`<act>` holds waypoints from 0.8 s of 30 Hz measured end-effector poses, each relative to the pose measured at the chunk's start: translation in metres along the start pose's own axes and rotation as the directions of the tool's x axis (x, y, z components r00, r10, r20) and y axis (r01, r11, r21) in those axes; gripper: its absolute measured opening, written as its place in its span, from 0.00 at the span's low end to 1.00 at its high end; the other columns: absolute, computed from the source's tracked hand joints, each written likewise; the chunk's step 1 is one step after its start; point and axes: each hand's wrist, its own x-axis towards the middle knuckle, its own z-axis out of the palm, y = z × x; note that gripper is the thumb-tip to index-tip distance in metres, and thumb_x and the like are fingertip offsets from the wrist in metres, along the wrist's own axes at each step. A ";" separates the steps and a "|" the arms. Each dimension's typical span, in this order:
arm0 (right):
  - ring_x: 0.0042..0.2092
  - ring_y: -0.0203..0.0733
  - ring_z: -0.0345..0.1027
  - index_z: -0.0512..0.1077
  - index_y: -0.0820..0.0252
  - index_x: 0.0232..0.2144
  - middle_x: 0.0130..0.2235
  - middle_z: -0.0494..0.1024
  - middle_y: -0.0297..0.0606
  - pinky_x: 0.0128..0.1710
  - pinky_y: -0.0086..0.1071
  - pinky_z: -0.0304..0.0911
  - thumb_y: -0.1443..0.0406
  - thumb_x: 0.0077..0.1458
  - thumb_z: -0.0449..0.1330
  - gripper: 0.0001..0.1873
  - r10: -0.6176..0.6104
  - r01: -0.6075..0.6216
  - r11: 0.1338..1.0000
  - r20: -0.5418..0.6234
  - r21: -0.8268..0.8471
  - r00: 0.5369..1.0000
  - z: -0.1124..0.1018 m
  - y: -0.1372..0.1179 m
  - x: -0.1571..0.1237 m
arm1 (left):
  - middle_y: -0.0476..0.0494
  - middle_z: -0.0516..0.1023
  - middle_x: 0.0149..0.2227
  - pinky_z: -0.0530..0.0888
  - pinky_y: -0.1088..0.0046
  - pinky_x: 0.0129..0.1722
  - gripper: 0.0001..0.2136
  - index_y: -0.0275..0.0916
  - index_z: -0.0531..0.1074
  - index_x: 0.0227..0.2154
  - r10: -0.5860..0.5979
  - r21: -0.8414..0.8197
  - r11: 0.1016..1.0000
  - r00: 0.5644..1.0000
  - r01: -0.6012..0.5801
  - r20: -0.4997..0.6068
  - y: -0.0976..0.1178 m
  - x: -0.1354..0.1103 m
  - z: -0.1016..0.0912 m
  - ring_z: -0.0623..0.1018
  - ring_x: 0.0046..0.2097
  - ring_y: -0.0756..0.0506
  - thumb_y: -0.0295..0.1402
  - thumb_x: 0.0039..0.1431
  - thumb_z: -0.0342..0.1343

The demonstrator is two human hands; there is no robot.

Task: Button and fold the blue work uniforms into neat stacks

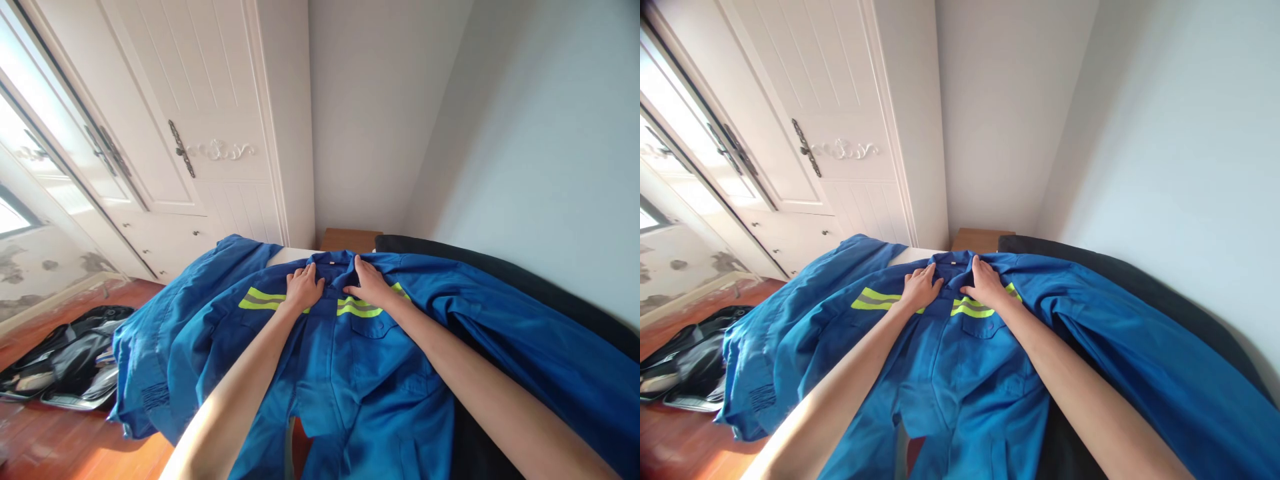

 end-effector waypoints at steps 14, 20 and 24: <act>0.62 0.50 0.60 0.59 0.65 0.62 0.61 0.67 0.50 0.61 0.40 0.55 0.74 0.56 0.49 0.31 0.078 -0.073 0.996 -0.080 0.057 0.994 -0.027 0.001 0.018 | 0.36 0.77 0.51 0.66 0.61 0.55 0.17 0.39 0.72 0.49 0.080 -0.223 0.972 0.996 -0.069 0.037 -0.047 0.073 -0.027 0.72 0.56 0.37 0.31 0.56 0.54; 0.64 0.61 0.55 0.67 0.60 0.57 0.60 0.67 0.51 0.62 0.51 0.52 0.71 0.44 0.65 0.35 0.054 -0.051 0.994 -0.027 0.094 0.998 -0.044 0.018 0.063 | 0.47 0.78 0.25 0.71 0.73 0.33 0.04 0.42 0.76 0.25 0.054 -0.465 0.885 0.994 -0.002 0.098 -0.053 0.096 -0.015 0.78 0.32 0.43 0.33 0.44 0.63; 0.50 0.57 0.72 0.75 0.59 0.46 0.46 0.80 0.45 0.51 0.45 0.65 0.66 0.35 0.71 0.30 0.035 -0.062 0.972 0.120 0.227 0.992 -0.044 0.023 0.077 | 0.52 0.70 0.18 0.66 0.75 0.26 0.11 0.41 0.72 0.17 0.058 -0.611 0.791 0.995 0.006 0.085 -0.055 0.093 -0.027 0.70 0.24 0.48 0.40 0.43 0.65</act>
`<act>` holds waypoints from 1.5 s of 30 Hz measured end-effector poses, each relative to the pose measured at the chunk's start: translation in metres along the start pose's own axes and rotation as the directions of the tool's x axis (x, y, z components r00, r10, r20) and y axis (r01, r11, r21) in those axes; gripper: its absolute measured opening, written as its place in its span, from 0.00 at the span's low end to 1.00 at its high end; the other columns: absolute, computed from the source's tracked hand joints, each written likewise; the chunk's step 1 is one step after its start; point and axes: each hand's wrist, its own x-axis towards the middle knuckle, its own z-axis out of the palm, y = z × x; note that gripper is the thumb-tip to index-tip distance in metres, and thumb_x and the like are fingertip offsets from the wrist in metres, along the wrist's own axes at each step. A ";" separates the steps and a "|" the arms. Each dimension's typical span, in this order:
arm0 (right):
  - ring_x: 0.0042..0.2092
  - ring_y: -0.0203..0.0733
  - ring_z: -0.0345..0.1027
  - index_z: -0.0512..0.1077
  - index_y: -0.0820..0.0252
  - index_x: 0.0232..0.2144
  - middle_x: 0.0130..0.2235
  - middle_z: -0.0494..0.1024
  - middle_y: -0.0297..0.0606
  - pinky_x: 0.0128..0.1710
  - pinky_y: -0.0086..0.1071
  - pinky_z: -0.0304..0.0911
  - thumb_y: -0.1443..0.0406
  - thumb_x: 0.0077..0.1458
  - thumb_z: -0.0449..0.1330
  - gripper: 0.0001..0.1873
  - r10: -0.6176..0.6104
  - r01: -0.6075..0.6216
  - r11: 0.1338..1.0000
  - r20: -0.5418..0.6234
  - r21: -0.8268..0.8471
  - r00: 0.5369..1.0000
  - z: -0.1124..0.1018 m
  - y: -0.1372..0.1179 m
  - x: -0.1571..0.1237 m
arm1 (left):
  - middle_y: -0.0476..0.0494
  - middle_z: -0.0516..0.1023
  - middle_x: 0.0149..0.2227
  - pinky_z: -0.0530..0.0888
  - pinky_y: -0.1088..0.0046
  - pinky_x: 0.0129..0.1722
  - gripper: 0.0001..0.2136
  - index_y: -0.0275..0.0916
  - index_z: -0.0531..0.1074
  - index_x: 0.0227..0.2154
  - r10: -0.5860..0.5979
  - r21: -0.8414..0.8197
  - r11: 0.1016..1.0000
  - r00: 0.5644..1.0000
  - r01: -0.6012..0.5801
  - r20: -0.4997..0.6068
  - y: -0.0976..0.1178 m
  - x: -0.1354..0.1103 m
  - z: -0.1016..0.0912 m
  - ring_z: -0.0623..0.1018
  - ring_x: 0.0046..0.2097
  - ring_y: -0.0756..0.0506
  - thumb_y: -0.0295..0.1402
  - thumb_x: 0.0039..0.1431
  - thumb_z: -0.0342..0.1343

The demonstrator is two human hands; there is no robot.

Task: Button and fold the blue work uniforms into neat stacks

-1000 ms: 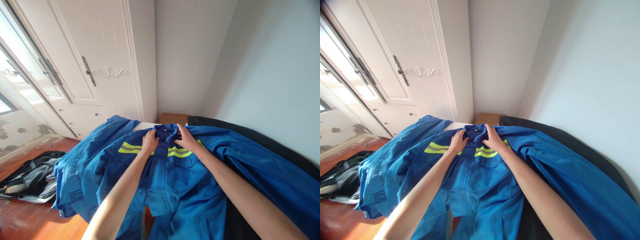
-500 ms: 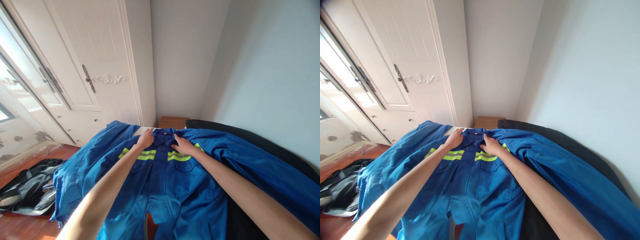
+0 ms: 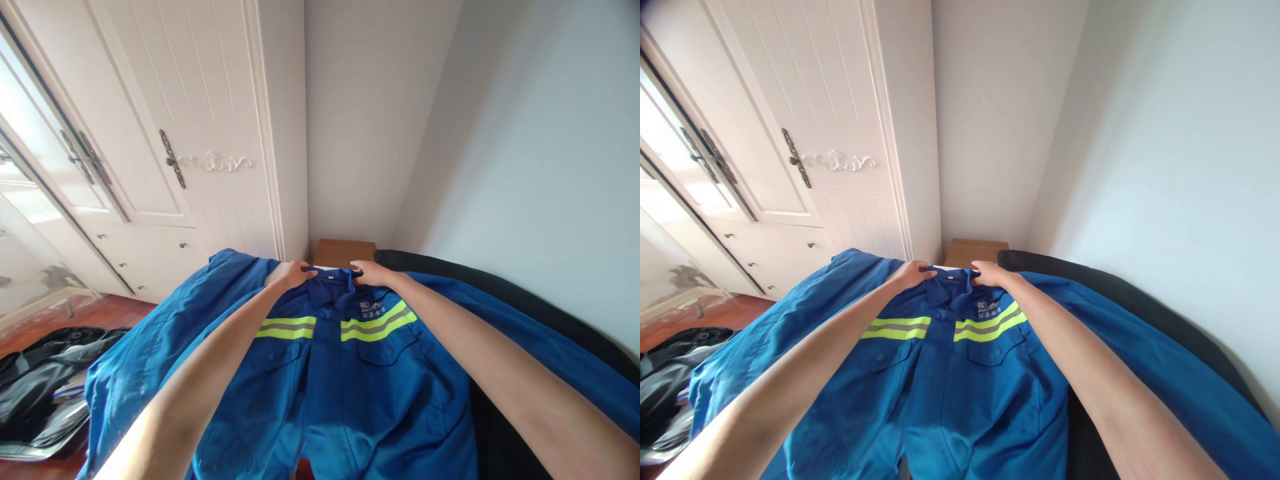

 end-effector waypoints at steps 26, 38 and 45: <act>0.35 0.49 0.78 0.78 0.62 0.30 0.33 0.83 0.47 0.37 0.39 0.75 0.48 0.49 0.66 0.22 0.195 -0.396 0.697 0.374 0.598 0.907 0.012 0.014 0.006 | 0.37 0.82 0.31 0.78 0.63 0.42 0.16 0.35 0.77 0.26 -0.238 -0.688 0.660 0.953 0.300 0.187 -0.026 -0.011 -0.001 0.81 0.38 0.38 0.45 0.43 0.67; 0.36 0.45 0.77 0.77 0.60 0.36 0.34 0.83 0.39 0.43 0.39 0.72 0.57 0.39 0.73 0.22 0.191 -0.142 0.710 0.006 0.690 0.982 0.036 0.025 0.006 | 0.45 0.82 0.30 0.78 0.65 0.41 0.19 0.37 0.79 0.30 -0.192 -0.730 0.677 0.980 0.093 -0.053 -0.032 -0.027 0.009 0.81 0.37 0.42 0.45 0.36 0.71; 0.32 0.43 0.74 0.76 0.62 0.30 0.30 0.81 0.38 0.35 0.34 0.70 0.45 0.40 0.69 0.26 0.190 -0.076 0.826 -0.148 0.559 0.971 0.044 0.030 0.008 | 0.46 0.81 0.31 0.77 0.68 0.40 0.16 0.38 0.80 0.30 -0.102 -0.724 0.689 0.994 0.037 -0.046 -0.029 -0.030 0.009 0.80 0.34 0.45 0.42 0.39 0.71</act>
